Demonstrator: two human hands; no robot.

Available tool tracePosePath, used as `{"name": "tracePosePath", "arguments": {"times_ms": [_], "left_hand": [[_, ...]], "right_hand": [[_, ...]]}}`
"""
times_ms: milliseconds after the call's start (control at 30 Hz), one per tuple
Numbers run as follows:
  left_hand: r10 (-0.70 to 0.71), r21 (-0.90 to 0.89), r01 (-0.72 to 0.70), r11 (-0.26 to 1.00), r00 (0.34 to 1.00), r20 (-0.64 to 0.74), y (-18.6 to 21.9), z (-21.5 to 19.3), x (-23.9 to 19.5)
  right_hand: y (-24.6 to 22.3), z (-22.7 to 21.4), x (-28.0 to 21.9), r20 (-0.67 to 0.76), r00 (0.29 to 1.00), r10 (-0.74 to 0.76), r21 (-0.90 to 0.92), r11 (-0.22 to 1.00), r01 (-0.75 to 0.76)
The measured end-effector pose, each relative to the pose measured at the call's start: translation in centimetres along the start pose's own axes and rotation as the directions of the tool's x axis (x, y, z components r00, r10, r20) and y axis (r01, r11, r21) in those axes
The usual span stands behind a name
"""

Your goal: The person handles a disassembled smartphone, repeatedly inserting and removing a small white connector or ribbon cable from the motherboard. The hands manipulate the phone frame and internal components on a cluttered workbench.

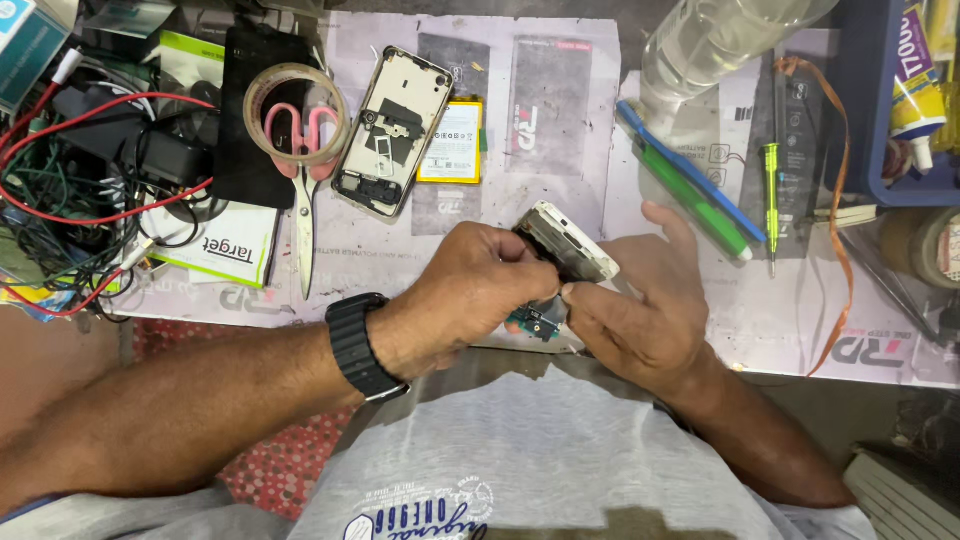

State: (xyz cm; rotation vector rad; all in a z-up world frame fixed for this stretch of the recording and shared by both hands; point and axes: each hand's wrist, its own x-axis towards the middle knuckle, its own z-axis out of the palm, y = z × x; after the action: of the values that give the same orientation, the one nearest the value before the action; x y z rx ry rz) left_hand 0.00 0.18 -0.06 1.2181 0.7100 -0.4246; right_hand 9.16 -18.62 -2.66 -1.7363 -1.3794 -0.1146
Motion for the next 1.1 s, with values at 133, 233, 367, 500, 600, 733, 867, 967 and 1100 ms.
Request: {"name": "tracePosePath", "arguments": {"times_ms": [133, 233, 367, 500, 600, 733, 867, 967, 1100], "left_hand": [[-0.043, -0.064, 0.045, 0.997, 0.999, 0.033, 0.2, -0.3, 0.0], [-0.033, -0.083, 0.037, 0.996, 0.998, 0.052, 0.2, -0.7, -0.2], [0.065, -0.003, -0.065, 0.998, 0.994, 0.089, 0.1, -1.4, -0.6], [0.157, 0.154, -0.167, 0.974, 0.985, 0.075, 0.3, -2.3, -1.0], [0.256, 0.353, -0.242, 0.904, 0.967, 0.008, 0.7, -3.3, -1.8], [0.776, 0.586, -0.705, 0.399, 0.6, 0.193, 1.2, -5.0, -2.3], [0.824, 0.611, -0.76, -0.221, 0.19, 0.534, 0.8, -5.3, -0.9], [0.786, 0.596, -0.744, -0.303, 0.158, 0.597, -0.2, -5.2, -0.4], [0.789, 0.587, -0.784, -0.203, 0.224, 0.572, -0.6, -4.5, 0.8]], "right_hand": [[0.2, 0.2, 0.1, -0.012, 1.0, 0.005, 0.024, 1.0, -0.005], [0.3, 0.3, -0.1, -0.018, 0.999, 0.037, 0.032, 0.999, -0.036], [0.5, 0.4, -0.1, -0.024, 0.998, 0.052, 0.045, 0.998, -0.051], [0.9, 0.4, 0.0, -0.022, 0.998, 0.059, 0.069, 0.996, -0.058], [0.9, 0.3, 0.1, -0.017, 0.998, 0.068, 0.076, 0.995, -0.066], [1.1, 0.2, 0.3, 0.004, 0.995, 0.098, 0.086, 0.991, -0.098], [1.6, 0.2, 0.3, 0.016, 0.991, 0.13, 0.136, 0.982, -0.131], [1.7, 0.3, 0.2, 0.015, 0.992, 0.124, 0.127, 0.984, -0.125], [1.8, 0.3, 0.3, 0.019, 0.993, 0.114, 0.107, 0.988, -0.116]]}}
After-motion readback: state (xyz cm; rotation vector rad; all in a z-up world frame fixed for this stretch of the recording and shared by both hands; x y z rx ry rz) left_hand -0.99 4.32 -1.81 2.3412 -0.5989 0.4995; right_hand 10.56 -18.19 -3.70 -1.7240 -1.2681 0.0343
